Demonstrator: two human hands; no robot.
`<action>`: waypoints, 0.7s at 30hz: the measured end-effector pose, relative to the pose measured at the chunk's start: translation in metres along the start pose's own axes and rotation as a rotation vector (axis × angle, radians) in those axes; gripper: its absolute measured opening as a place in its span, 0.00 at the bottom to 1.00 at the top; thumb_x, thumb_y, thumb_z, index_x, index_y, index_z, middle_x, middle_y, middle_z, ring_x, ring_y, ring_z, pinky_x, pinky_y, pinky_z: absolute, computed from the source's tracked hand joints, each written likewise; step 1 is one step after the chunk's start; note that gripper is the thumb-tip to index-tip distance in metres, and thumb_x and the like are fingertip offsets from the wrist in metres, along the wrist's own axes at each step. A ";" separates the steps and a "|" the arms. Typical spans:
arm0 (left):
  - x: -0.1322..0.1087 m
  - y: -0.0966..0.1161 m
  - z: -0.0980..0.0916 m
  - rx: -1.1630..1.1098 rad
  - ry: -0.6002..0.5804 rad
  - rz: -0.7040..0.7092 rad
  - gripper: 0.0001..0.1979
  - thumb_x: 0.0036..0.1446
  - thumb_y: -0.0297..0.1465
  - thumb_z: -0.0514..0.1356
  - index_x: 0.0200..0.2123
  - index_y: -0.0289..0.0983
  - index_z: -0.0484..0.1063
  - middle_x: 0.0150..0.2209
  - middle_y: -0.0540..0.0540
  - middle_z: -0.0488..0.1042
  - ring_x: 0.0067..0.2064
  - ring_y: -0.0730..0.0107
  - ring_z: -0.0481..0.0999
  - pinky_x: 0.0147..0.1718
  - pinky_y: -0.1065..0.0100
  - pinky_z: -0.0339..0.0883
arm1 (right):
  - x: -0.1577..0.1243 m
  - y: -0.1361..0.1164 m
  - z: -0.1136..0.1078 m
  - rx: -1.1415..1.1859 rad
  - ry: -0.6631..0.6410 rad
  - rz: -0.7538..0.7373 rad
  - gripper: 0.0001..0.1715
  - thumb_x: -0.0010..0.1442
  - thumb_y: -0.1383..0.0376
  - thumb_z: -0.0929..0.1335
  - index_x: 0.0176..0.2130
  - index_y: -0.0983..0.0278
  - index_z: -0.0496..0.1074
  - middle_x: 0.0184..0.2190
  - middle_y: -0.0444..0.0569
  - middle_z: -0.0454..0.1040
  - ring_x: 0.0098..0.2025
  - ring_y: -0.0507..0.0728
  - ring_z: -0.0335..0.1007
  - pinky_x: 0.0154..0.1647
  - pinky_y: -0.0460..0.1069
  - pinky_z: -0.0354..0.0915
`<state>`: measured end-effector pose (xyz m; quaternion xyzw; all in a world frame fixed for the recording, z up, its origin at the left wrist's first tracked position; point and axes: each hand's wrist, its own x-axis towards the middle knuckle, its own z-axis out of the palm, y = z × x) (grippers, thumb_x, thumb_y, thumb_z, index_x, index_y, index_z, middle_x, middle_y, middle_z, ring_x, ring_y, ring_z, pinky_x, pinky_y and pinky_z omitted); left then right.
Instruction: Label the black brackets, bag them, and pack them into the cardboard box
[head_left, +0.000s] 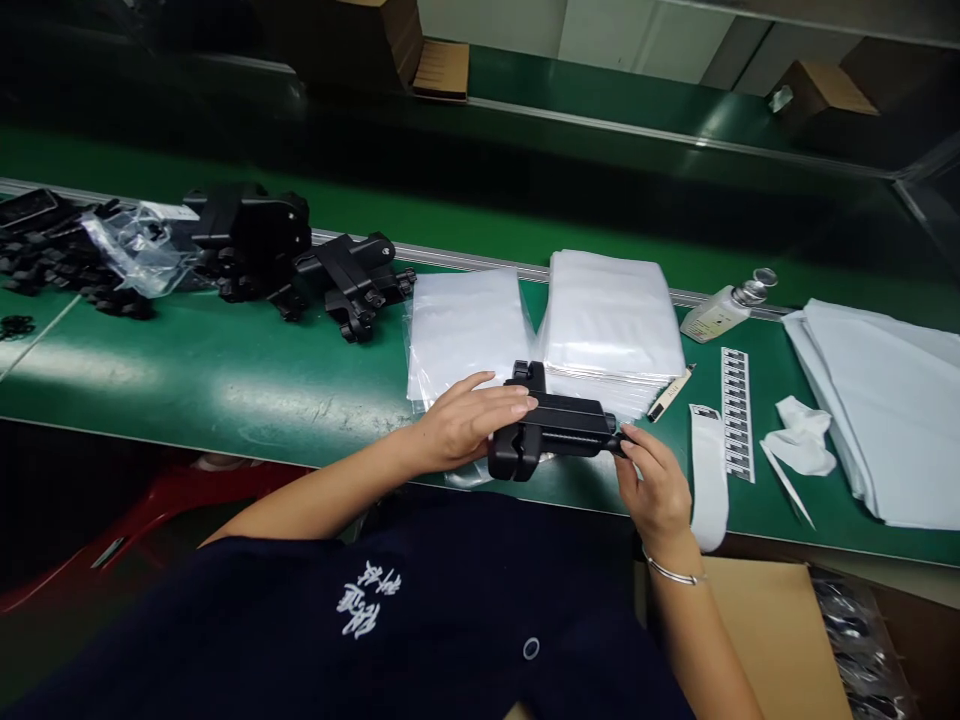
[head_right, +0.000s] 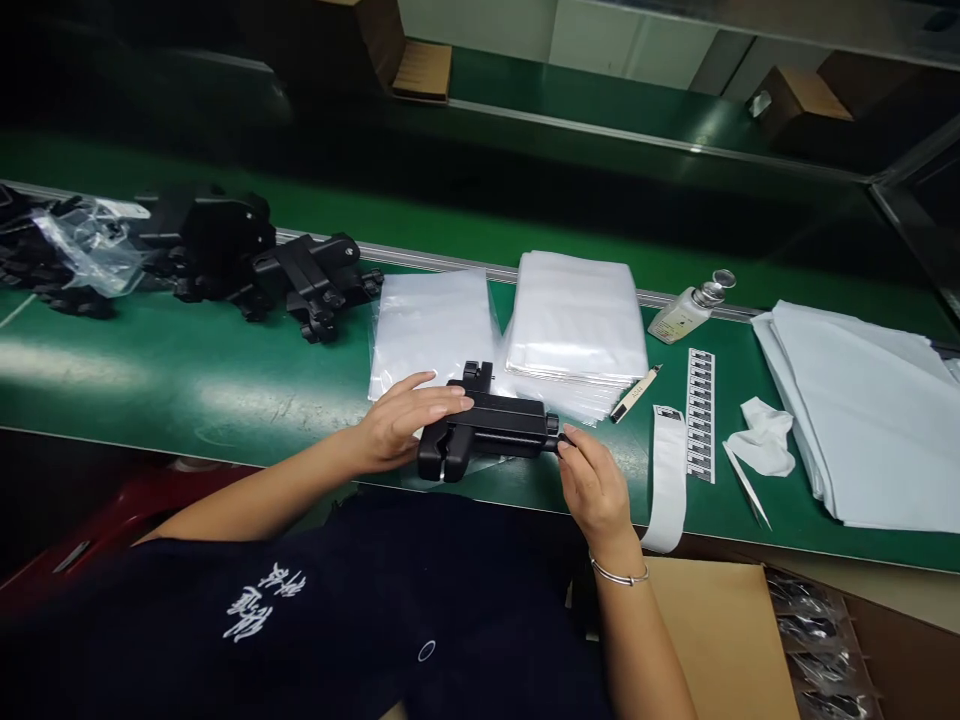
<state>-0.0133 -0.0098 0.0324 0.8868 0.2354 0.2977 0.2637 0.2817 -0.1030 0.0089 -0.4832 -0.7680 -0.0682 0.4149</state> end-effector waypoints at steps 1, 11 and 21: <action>0.000 0.000 -0.001 0.020 -0.008 -0.004 0.17 0.60 0.30 0.59 0.53 0.44 0.67 0.51 0.43 0.79 0.58 0.62 0.74 0.63 0.49 0.57 | -0.001 0.001 0.002 -0.003 0.003 0.001 0.23 0.63 0.74 0.67 0.54 0.55 0.65 0.49 0.53 0.77 0.47 0.60 0.78 0.43 0.57 0.78; 0.000 0.013 0.001 -0.651 0.125 -0.593 0.35 0.51 0.55 0.63 0.53 0.36 0.70 0.47 0.39 0.76 0.47 0.51 0.76 0.46 0.58 0.71 | 0.027 -0.025 -0.013 0.141 -0.164 -0.064 0.16 0.66 0.66 0.64 0.54 0.59 0.68 0.36 0.51 0.77 0.35 0.58 0.74 0.34 0.52 0.72; -0.006 0.013 -0.005 -0.182 0.046 -0.402 0.31 0.41 0.49 0.71 0.45 0.40 0.70 0.43 0.43 0.77 0.44 0.55 0.77 0.45 0.59 0.70 | 0.039 -0.023 0.015 1.071 -0.392 1.154 0.16 0.64 0.52 0.63 0.40 0.60 0.71 0.18 0.36 0.52 0.18 0.50 0.49 0.19 0.46 0.55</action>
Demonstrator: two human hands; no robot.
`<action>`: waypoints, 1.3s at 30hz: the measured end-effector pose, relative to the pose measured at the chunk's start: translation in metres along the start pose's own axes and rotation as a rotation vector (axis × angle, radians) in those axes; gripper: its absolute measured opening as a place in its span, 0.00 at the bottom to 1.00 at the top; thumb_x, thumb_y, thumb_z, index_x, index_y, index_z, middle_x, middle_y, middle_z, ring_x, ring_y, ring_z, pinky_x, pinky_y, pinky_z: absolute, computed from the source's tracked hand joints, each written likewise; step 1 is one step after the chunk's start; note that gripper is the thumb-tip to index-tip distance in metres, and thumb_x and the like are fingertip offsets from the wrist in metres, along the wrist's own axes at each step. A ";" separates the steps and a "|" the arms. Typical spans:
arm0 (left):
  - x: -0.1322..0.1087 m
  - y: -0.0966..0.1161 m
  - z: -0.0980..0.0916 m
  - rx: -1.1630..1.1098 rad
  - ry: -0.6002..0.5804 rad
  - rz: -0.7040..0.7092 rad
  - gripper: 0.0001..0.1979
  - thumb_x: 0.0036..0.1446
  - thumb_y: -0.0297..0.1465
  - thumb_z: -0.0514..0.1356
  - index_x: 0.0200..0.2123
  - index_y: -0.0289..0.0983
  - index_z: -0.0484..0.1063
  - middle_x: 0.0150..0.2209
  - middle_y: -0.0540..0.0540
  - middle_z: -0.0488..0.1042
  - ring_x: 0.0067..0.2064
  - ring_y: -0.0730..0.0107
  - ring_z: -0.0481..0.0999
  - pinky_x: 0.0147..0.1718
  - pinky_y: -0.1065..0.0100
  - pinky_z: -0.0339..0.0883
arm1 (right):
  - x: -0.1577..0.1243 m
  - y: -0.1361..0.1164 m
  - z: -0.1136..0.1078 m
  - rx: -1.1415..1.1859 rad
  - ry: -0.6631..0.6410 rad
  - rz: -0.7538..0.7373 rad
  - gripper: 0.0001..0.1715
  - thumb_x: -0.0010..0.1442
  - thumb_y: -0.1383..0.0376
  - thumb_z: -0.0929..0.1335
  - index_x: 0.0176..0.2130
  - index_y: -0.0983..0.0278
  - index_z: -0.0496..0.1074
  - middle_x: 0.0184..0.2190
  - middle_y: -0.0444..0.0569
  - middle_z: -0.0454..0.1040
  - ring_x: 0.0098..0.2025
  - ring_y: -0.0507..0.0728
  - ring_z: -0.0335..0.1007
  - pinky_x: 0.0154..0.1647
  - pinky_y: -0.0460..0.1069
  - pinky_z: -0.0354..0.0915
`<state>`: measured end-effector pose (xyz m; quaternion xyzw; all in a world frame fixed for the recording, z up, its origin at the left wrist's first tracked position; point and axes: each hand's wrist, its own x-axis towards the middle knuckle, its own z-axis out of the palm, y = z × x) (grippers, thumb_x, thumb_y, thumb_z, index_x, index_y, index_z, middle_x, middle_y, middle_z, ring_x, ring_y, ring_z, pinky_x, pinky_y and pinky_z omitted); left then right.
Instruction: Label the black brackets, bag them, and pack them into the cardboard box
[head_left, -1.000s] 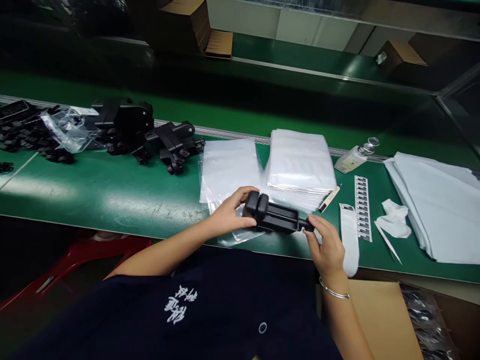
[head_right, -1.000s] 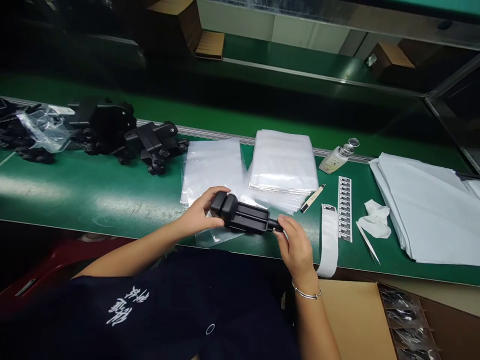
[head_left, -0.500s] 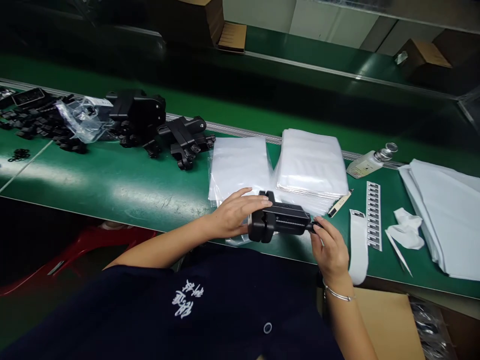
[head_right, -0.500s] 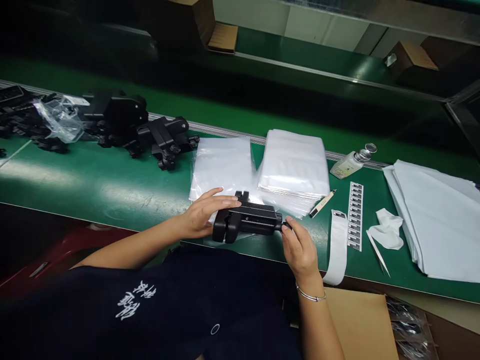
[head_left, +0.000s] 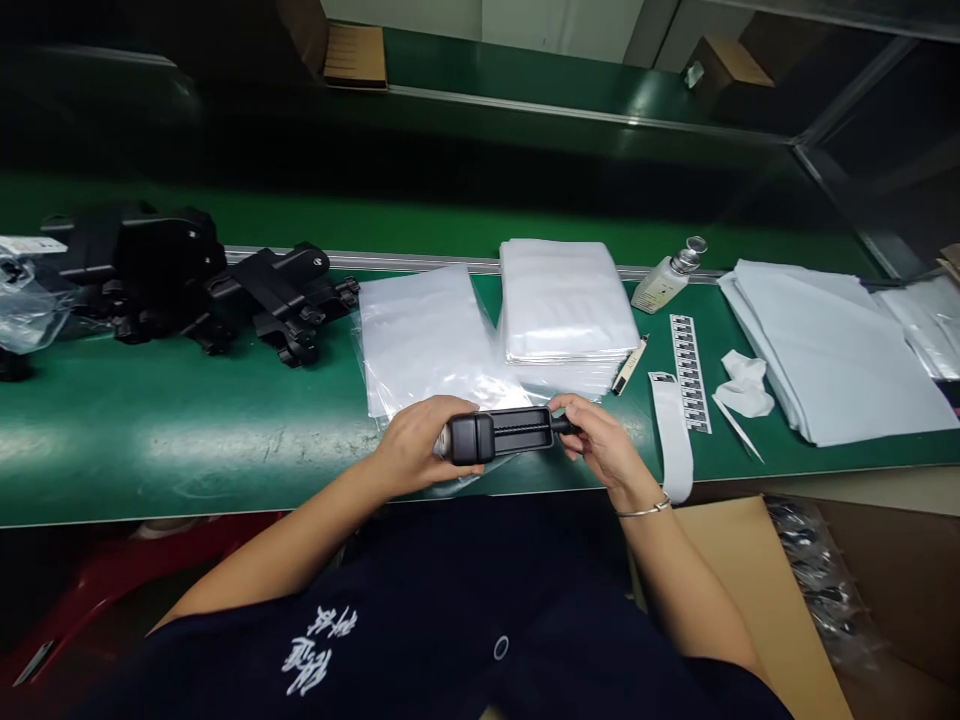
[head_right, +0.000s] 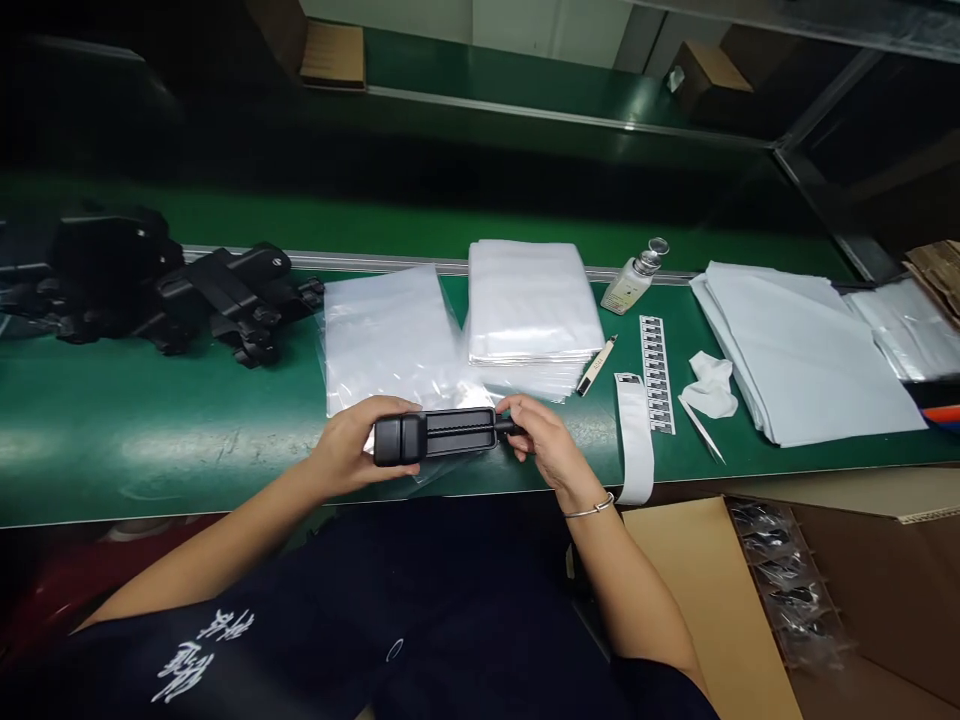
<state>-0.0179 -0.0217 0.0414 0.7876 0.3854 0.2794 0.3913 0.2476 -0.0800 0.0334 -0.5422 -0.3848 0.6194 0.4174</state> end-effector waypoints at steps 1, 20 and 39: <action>0.000 0.000 0.000 0.022 0.003 -0.001 0.30 0.42 0.49 0.71 0.45 0.40 0.71 0.42 0.43 0.77 0.44 0.55 0.77 0.45 0.59 0.71 | 0.001 0.003 0.000 -0.007 0.009 -0.006 0.18 0.64 0.51 0.62 0.40 0.60 0.71 0.17 0.36 0.52 0.18 0.51 0.49 0.19 0.46 0.56; 0.000 -0.002 0.010 -0.146 0.141 -0.206 0.34 0.45 0.54 0.67 0.48 0.39 0.67 0.43 0.44 0.74 0.43 0.56 0.75 0.43 0.60 0.69 | -0.005 0.011 -0.006 0.054 0.015 -0.117 0.28 0.61 0.42 0.64 0.46 0.60 0.69 0.21 0.39 0.61 0.22 0.51 0.59 0.21 0.46 0.62; 0.020 0.003 0.021 -0.327 0.158 -0.207 0.38 0.52 0.60 0.58 0.53 0.36 0.63 0.45 0.42 0.73 0.45 0.57 0.73 0.42 0.63 0.65 | 0.014 0.035 0.011 -0.051 0.371 -0.263 0.18 0.60 0.51 0.69 0.30 0.62 0.70 0.26 0.43 0.69 0.31 0.53 0.66 0.37 0.49 0.65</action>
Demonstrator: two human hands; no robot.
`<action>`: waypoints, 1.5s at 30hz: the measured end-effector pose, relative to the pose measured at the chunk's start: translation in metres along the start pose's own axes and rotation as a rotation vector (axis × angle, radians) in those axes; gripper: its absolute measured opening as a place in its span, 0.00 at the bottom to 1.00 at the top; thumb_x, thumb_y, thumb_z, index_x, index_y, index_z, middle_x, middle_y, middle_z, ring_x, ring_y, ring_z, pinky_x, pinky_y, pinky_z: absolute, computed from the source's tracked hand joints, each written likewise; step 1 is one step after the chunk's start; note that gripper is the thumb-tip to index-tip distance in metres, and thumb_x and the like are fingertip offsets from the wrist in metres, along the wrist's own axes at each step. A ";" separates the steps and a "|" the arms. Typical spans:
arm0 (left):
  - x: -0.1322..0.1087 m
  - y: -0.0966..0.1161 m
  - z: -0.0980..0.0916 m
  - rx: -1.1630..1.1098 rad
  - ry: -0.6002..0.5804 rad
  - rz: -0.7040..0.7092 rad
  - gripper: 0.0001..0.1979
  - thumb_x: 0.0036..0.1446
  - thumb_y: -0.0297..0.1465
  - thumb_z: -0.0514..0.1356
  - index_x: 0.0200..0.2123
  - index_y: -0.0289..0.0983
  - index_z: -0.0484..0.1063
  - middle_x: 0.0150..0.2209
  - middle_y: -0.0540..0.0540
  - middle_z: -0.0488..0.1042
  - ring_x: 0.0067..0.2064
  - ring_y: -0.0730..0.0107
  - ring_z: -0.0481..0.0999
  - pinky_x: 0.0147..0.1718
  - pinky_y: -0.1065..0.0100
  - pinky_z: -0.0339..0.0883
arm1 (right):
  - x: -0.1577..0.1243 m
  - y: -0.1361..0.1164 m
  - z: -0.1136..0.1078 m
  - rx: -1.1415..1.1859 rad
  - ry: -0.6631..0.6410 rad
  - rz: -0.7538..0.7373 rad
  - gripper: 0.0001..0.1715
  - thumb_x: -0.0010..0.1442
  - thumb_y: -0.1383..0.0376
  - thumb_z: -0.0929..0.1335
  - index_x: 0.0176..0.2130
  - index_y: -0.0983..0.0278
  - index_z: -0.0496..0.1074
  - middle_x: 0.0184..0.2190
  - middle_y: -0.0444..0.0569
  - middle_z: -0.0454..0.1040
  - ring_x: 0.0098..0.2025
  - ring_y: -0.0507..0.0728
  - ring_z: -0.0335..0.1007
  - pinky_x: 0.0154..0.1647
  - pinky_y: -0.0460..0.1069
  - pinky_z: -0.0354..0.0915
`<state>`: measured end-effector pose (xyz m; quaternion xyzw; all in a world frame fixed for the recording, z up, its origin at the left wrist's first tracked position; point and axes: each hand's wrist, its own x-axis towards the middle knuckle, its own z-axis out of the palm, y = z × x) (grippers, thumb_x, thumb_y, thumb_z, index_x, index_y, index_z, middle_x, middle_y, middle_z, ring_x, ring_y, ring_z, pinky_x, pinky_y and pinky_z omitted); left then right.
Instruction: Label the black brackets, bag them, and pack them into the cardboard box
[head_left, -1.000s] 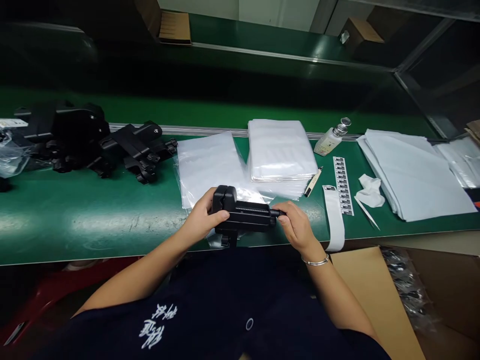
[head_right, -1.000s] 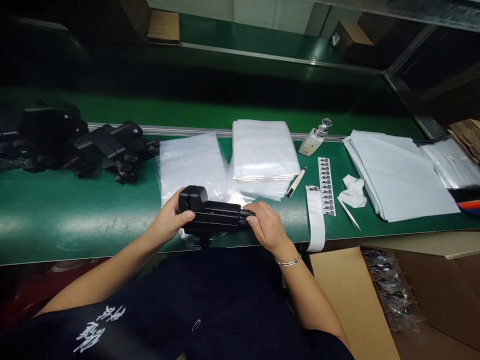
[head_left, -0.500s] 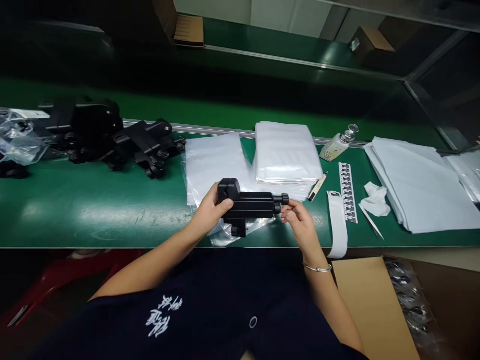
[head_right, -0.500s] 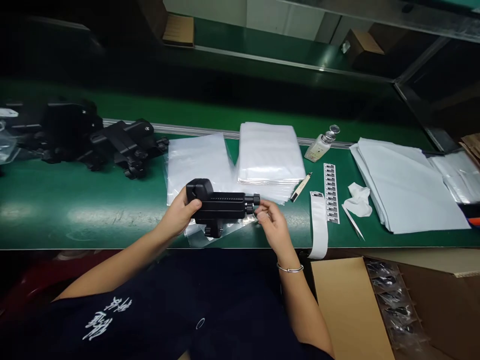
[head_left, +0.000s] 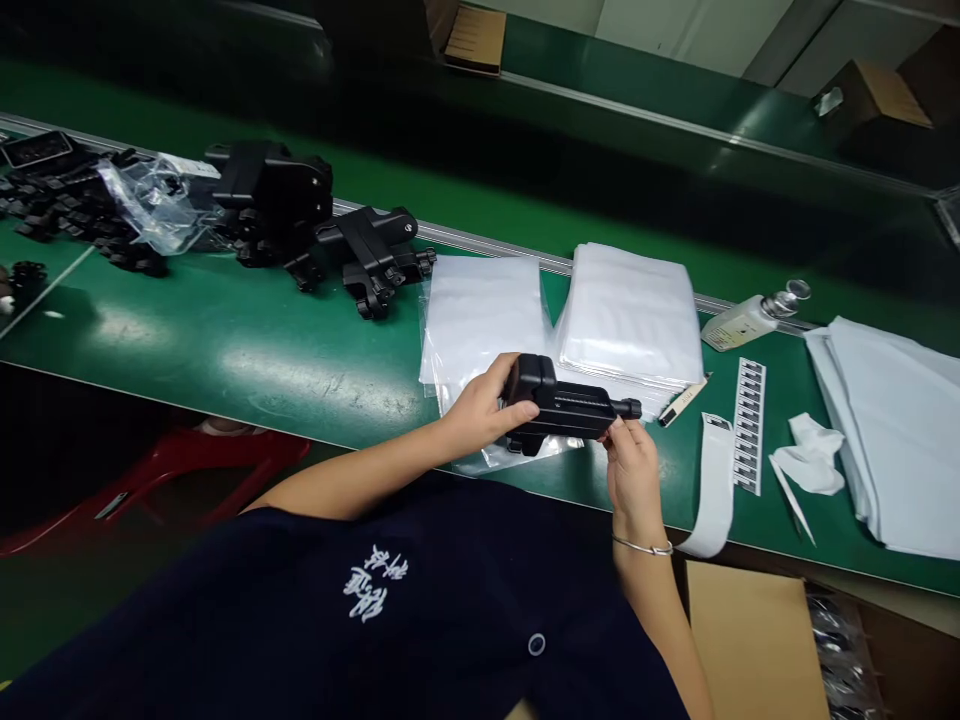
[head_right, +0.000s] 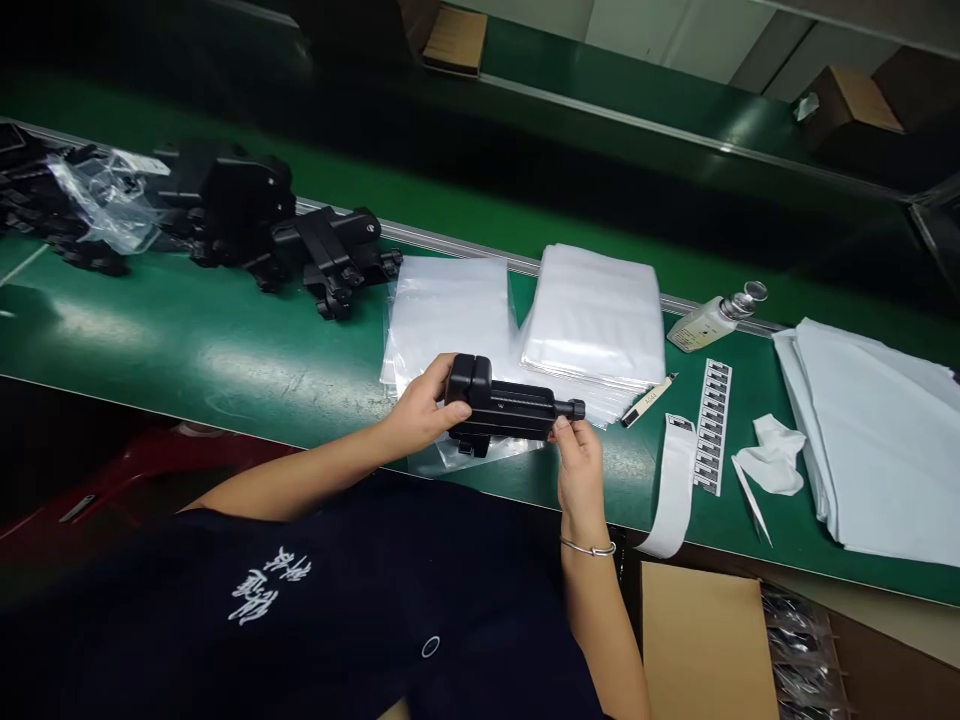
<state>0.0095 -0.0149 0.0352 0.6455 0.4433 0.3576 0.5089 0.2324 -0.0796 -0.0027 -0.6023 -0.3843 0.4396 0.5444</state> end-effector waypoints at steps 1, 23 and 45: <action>0.001 -0.001 0.000 -0.015 0.009 -0.026 0.37 0.53 0.60 0.57 0.53 0.36 0.63 0.44 0.42 0.73 0.45 0.57 0.73 0.42 0.63 0.65 | 0.000 0.001 0.001 0.008 -0.015 -0.011 0.17 0.60 0.51 0.69 0.33 0.62 0.71 0.29 0.44 0.71 0.33 0.54 0.68 0.38 0.50 0.66; 0.008 -0.004 0.009 -0.163 0.028 -0.080 0.32 0.54 0.57 0.58 0.48 0.36 0.64 0.42 0.43 0.73 0.44 0.58 0.74 0.41 0.63 0.67 | 0.010 0.012 0.000 0.182 0.006 -0.004 0.18 0.55 0.53 0.74 0.40 0.62 0.75 0.40 0.45 0.77 0.44 0.55 0.71 0.52 0.52 0.64; 0.022 -0.013 0.019 -0.392 0.088 -0.234 0.32 0.53 0.56 0.61 0.46 0.34 0.66 0.42 0.42 0.73 0.45 0.59 0.73 0.41 0.64 0.66 | -0.003 -0.003 0.006 -0.578 0.221 -0.607 0.25 0.68 0.53 0.60 0.56 0.65 0.68 0.50 0.59 0.73 0.55 0.64 0.68 0.59 0.62 0.60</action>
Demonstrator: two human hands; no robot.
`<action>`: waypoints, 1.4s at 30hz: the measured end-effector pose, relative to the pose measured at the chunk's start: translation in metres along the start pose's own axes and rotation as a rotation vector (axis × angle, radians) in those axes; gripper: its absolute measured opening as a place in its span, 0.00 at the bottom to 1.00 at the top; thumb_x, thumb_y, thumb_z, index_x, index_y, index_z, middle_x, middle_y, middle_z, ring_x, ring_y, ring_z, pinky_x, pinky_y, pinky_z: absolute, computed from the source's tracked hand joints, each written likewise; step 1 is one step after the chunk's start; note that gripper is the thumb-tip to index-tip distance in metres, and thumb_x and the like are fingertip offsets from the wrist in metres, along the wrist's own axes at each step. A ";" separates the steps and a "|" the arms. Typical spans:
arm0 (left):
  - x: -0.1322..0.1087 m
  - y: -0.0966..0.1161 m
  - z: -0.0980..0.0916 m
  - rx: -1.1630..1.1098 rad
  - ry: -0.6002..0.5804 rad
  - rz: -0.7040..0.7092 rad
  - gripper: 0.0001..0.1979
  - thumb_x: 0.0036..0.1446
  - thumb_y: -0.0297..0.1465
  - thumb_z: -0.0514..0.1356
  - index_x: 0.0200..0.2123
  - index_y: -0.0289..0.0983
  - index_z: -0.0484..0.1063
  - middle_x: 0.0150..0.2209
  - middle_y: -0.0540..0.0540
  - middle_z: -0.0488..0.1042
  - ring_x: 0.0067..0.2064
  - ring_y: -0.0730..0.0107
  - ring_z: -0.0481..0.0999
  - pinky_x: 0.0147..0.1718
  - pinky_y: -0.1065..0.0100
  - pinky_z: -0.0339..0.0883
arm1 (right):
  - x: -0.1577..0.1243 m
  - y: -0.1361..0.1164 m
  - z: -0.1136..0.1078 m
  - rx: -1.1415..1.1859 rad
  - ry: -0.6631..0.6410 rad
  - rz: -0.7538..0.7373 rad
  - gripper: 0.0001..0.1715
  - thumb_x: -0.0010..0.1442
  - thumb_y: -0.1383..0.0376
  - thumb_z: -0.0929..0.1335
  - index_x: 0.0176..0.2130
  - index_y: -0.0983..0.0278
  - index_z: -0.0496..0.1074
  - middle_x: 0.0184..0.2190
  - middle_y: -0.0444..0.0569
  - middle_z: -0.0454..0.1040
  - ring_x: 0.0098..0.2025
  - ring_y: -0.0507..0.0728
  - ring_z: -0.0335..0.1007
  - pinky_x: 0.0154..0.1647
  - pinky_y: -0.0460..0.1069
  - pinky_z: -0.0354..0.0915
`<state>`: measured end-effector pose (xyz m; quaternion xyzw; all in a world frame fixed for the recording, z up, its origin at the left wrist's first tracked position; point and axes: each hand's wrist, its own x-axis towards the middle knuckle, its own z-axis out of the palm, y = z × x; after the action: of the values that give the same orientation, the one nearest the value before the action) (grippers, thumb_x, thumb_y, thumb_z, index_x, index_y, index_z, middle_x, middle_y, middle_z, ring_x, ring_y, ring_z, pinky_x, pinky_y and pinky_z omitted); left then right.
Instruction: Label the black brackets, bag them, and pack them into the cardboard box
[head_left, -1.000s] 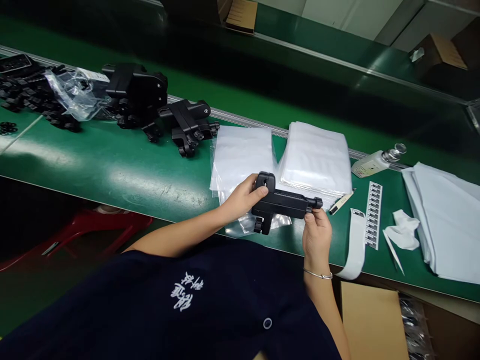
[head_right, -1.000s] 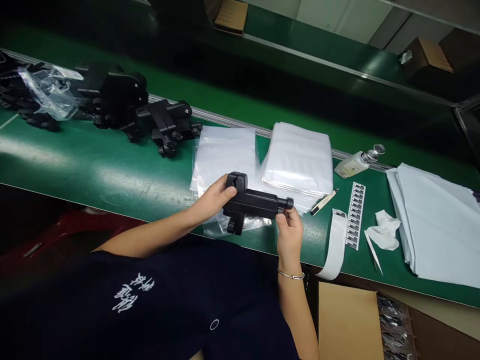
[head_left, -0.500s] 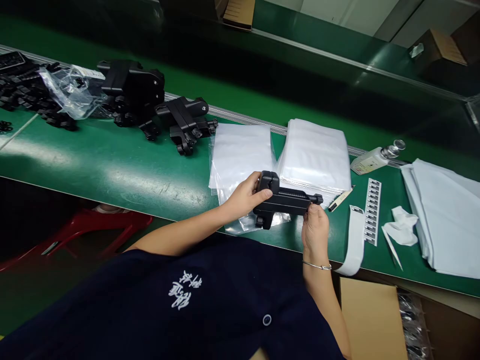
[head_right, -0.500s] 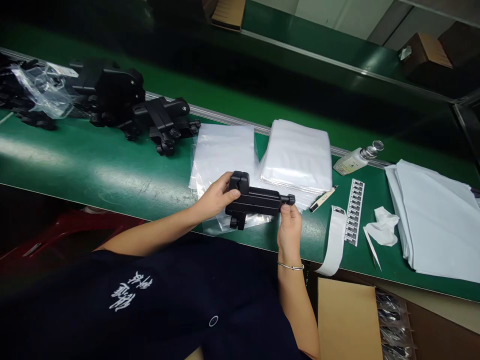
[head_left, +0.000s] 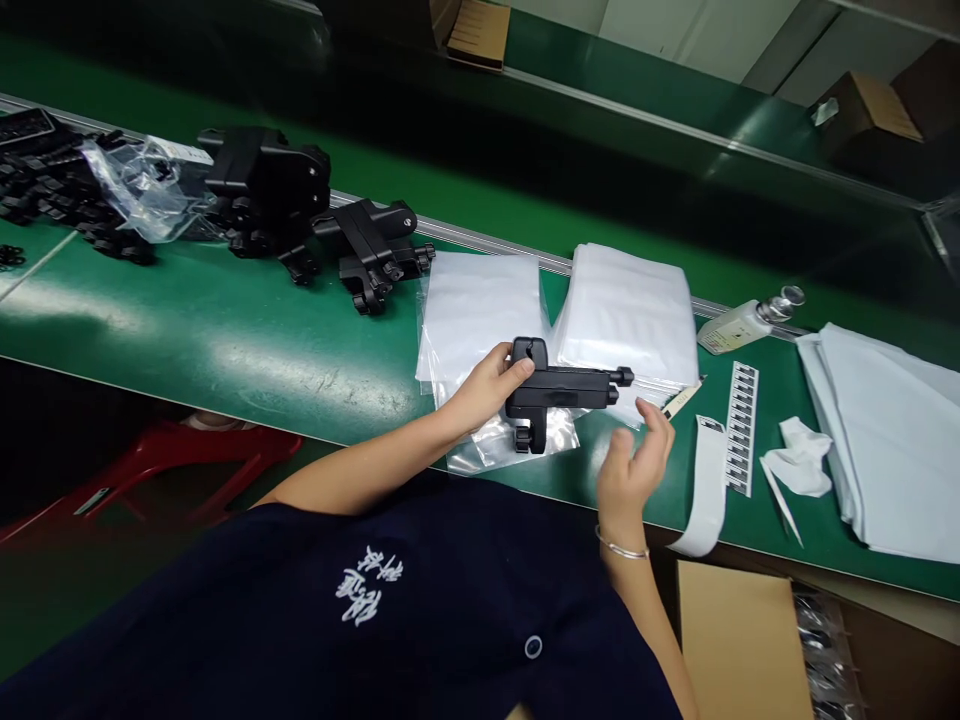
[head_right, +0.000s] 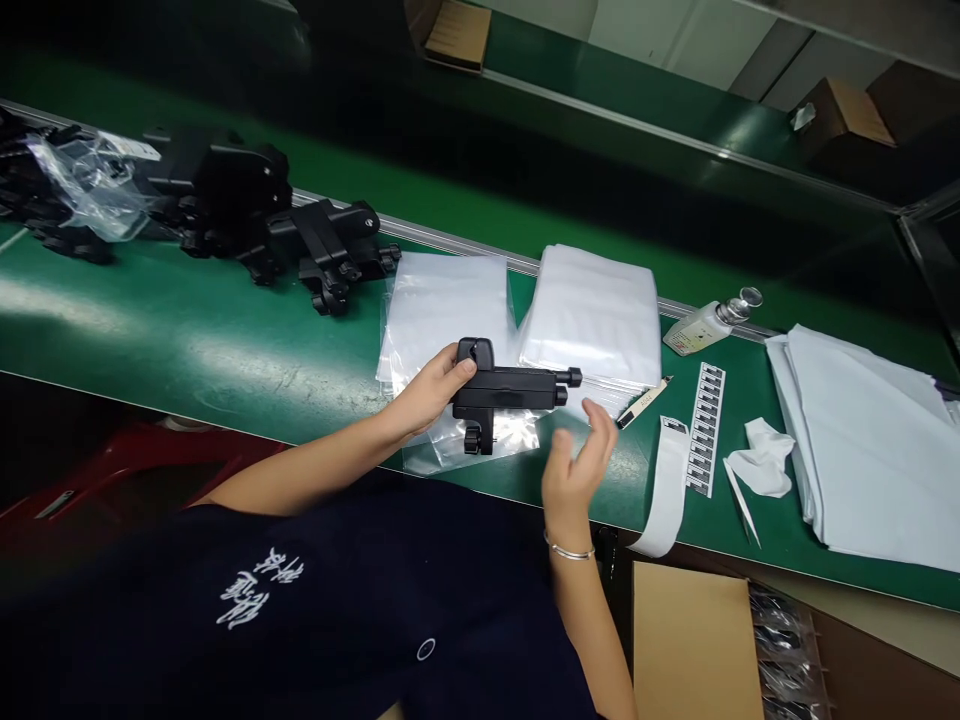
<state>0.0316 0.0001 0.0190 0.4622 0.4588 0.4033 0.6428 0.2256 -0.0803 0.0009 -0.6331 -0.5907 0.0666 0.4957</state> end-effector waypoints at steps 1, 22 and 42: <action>0.001 0.000 0.002 -0.013 0.016 0.008 0.32 0.52 0.56 0.62 0.46 0.35 0.66 0.41 0.43 0.73 0.45 0.60 0.73 0.41 0.65 0.66 | -0.002 -0.011 0.002 -0.068 -0.048 -0.165 0.26 0.69 0.55 0.61 0.59 0.65 0.66 0.53 0.60 0.73 0.57 0.64 0.68 0.62 0.64 0.57; 0.022 0.002 -0.005 -0.297 0.056 -0.136 0.34 0.56 0.60 0.52 0.45 0.37 0.74 0.29 0.44 0.78 0.31 0.60 0.76 0.31 0.59 0.70 | -0.008 -0.044 -0.007 0.220 -0.417 -0.518 0.30 0.64 0.67 0.66 0.63 0.52 0.65 0.33 0.47 0.75 0.36 0.58 0.72 0.45 0.57 0.73; -0.011 0.040 0.032 0.309 -0.534 0.083 0.44 0.54 0.39 0.65 0.69 0.49 0.48 0.47 0.43 0.72 0.41 0.64 0.76 0.38 0.65 0.71 | -0.027 0.010 0.007 1.199 -0.178 0.995 0.26 0.57 0.42 0.66 0.39 0.59 0.77 0.34 0.46 0.82 0.45 0.61 0.78 0.47 0.58 0.75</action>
<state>0.0555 -0.0076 0.0648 0.6624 0.3105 0.2188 0.6457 0.2198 -0.0964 -0.0227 -0.4400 -0.1381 0.6390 0.6156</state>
